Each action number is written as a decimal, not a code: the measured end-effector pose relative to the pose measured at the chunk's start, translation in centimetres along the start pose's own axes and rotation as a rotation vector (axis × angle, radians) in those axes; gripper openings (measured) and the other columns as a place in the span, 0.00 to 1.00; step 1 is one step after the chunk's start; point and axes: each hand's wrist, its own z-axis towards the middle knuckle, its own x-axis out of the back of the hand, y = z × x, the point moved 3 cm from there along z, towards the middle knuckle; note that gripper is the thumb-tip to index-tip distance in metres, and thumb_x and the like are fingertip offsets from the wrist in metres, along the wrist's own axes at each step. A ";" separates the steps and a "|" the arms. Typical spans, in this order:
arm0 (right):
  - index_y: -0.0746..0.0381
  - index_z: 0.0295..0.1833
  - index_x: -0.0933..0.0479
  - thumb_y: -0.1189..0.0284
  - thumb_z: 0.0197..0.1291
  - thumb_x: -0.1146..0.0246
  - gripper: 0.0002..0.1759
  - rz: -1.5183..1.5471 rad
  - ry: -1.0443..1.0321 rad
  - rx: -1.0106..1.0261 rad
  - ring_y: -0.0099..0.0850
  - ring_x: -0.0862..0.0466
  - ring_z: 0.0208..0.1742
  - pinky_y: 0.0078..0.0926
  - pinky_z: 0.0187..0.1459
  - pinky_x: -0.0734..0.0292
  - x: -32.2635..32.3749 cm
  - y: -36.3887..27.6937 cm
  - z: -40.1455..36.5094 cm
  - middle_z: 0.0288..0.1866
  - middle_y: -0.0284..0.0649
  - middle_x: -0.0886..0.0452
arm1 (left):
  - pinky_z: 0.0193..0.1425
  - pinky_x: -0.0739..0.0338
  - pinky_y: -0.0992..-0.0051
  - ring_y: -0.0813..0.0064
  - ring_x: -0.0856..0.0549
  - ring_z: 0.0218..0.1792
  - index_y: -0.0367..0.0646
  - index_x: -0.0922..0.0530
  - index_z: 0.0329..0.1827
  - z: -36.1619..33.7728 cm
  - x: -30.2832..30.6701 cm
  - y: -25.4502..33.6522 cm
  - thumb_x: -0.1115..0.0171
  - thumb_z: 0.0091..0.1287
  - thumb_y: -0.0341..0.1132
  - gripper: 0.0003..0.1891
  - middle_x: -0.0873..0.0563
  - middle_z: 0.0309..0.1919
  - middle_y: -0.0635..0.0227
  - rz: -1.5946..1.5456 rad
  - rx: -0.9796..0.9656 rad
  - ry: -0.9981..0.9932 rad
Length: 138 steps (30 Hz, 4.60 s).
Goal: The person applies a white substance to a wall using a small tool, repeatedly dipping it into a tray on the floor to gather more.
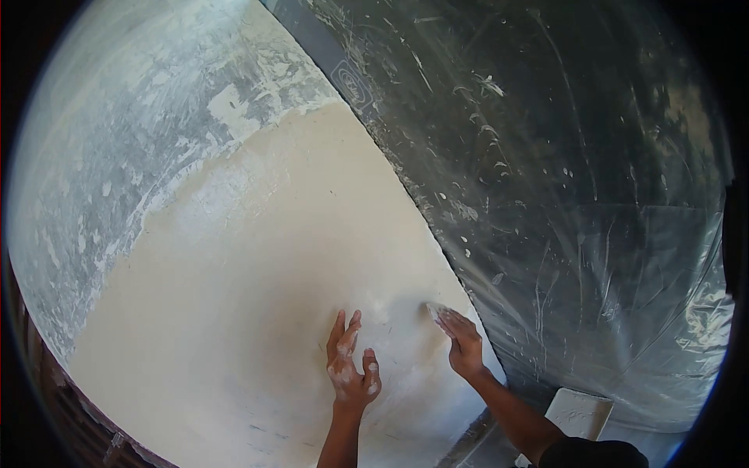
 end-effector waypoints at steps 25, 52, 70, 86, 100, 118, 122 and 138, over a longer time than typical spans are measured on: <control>0.71 0.72 0.32 0.92 0.57 0.49 0.34 -0.029 0.250 -0.120 0.59 0.30 0.74 0.49 0.75 0.35 -5.3 -1.3 12.4 0.71 0.61 0.28 | 0.73 0.31 0.54 0.43 0.29 0.73 0.37 0.30 0.69 0.7 -0.6 1.7 0.48 0.73 0.32 0.22 0.17 0.62 0.44 -0.011 0.021 -0.047; 0.60 0.68 0.23 0.89 0.51 0.42 0.35 0.029 -0.085 0.028 0.49 0.29 0.77 0.53 0.77 0.40 -6.3 -2.5 -3.3 0.71 0.51 0.24 | 0.68 0.21 0.48 0.36 0.29 0.73 0.33 0.34 0.69 -0.9 -0.2 1.1 0.52 0.75 0.33 0.22 0.24 0.64 0.42 -0.010 0.038 -0.071; 0.59 0.61 0.18 0.89 0.59 0.43 0.26 0.038 -0.289 -0.070 0.49 0.23 0.71 0.46 0.72 0.30 -4.4 -2.6 -17.1 0.63 0.49 0.17 | 0.69 0.21 0.55 0.41 0.28 0.73 0.32 0.30 0.66 -9.5 2.1 4.0 0.49 0.71 0.27 0.20 0.23 0.66 0.37 -0.023 0.236 -0.092; 0.70 0.71 0.34 0.85 0.66 0.51 0.27 0.774 0.193 -1.674 0.45 0.17 0.63 0.44 0.63 0.20 20.8 -4.2 -40.5 0.63 0.51 0.20 | 0.70 0.26 0.61 0.46 0.22 0.69 0.34 0.33 0.68 -46.8 -10.6 22.2 0.46 0.70 0.20 0.23 0.21 0.66 0.41 -0.437 1.248 -0.319; 0.64 0.54 0.15 0.83 0.61 0.36 0.16 -0.565 -0.830 -0.940 0.42 0.13 0.50 0.38 0.53 0.20 41.6 0.3 -47.4 0.50 0.46 0.11 | 0.63 0.21 0.63 0.51 0.14 0.59 0.31 0.31 0.69 -63.7 -24.4 46.2 0.51 0.81 0.43 0.24 0.15 0.57 0.39 -0.758 1.912 -0.725; 0.50 0.60 0.17 0.78 0.57 0.36 0.24 -0.683 -1.380 -0.250 0.34 0.24 0.72 0.57 0.79 0.42 48.4 7.3 -52.6 0.64 0.29 0.17 | 0.48 0.15 0.66 0.67 0.10 0.34 0.32 0.23 0.50 -64.9 -34.1 53.7 0.58 0.85 0.50 0.26 0.12 0.39 0.57 -1.027 2.261 0.002; 0.53 0.60 0.17 0.81 0.55 0.36 0.25 -0.542 -1.377 -0.285 0.38 0.24 0.72 0.59 0.79 0.43 49.4 7.1 -52.7 0.64 0.32 0.17 | 0.45 0.16 0.67 0.69 0.12 0.32 0.32 0.23 0.50 -62.9 -34.3 53.3 0.60 0.86 0.46 0.24 0.14 0.35 0.60 -0.949 2.318 0.101; 0.52 0.60 0.17 0.80 0.54 0.36 0.26 -0.624 -1.308 -0.273 0.37 0.21 0.69 0.58 0.77 0.41 49.4 6.5 -48.9 0.61 0.33 0.16 | 0.45 0.13 0.66 0.66 0.10 0.36 0.29 0.24 0.53 -63.2 -34.3 53.8 0.64 0.86 0.46 0.26 0.13 0.41 0.55 -0.859 2.281 -0.007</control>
